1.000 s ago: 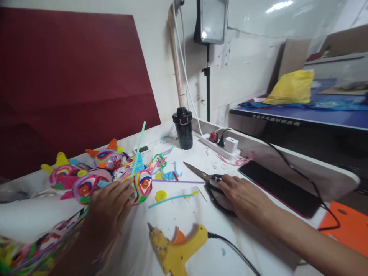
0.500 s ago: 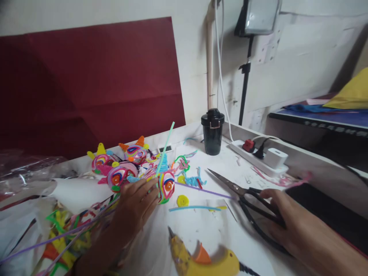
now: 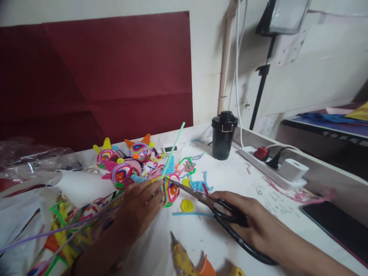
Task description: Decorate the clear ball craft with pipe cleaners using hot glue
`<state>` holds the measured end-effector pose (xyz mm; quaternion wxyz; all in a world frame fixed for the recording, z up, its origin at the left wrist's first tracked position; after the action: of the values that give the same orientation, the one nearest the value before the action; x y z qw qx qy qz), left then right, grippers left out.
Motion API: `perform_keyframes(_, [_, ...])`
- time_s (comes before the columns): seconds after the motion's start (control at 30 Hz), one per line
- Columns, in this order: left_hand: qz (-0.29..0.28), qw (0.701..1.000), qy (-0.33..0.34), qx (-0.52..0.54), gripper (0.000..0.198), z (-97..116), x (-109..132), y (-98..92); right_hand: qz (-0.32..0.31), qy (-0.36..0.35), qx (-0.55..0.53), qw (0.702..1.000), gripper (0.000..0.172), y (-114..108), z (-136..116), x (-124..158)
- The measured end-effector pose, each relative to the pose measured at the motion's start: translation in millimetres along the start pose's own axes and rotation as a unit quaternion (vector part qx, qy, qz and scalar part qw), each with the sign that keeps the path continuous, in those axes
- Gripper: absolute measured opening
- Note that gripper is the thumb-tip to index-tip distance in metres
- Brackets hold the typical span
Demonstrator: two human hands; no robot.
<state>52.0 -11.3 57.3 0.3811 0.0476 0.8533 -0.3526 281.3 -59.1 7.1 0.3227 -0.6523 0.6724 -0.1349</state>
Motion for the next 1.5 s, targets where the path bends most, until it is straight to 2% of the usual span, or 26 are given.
perform_keyframes(0.13, [0.001, 1.000, -0.004, 0.002, 0.013, 0, 0, 0.2, -0.034, 0.012, -0.068, 0.997, 0.045, 9, 9, -8])
perform_keyframes(0.33, [-0.003, 1.000, -0.007, 0.011, 0.013, 1, 1, 2.7, -0.055, 0.032, -0.040, 0.997, 0.047, 13, 4, -19])
perform_keyframes(0.53, [-0.002, 1.000, -0.010, 0.017, 0.013, 0, 2, 4.0, -0.049, 0.015, -0.035, 0.998, 0.042, 16, -8, -28])
perform_keyframes(0.8, [0.008, 1.000, -0.008, 0.013, 0.013, 0, 1, 1.3, -0.103, 0.013, 0.005, 0.995, 0.045, 19, -3, -35])
perform_keyframes(1.0, [0.013, 1.000, -0.012, 0.019, 0.015, 0, 0, 0.3, -0.108, 0.002, 0.009, 0.994, 0.045, 17, -1, -37])
perform_keyframes(1.23, [0.001, 1.000, -0.011, 0.021, 0.016, 0, -1, 0.1, -0.136, -0.023, 0.024, 0.990, 0.040, 14, -10, -40])
perform_keyframes(1.5, [-0.007, 0.999, -0.006, 0.034, 0.015, -2, -1, 0.0, -0.123, -0.097, 0.076, 0.985, 0.044, 6, -18, -46])
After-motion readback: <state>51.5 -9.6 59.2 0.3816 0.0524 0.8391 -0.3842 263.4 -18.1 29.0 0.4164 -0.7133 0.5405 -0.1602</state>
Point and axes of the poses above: each hand's wrist, its own x-axis away from the middle knuckle, its own y-axis out of the palm, z = x × y, the point moved 9 cm from there along -x, towards the middle knuckle, and after that the axes turned 13 degrees about -x, right-handed, at the moved point
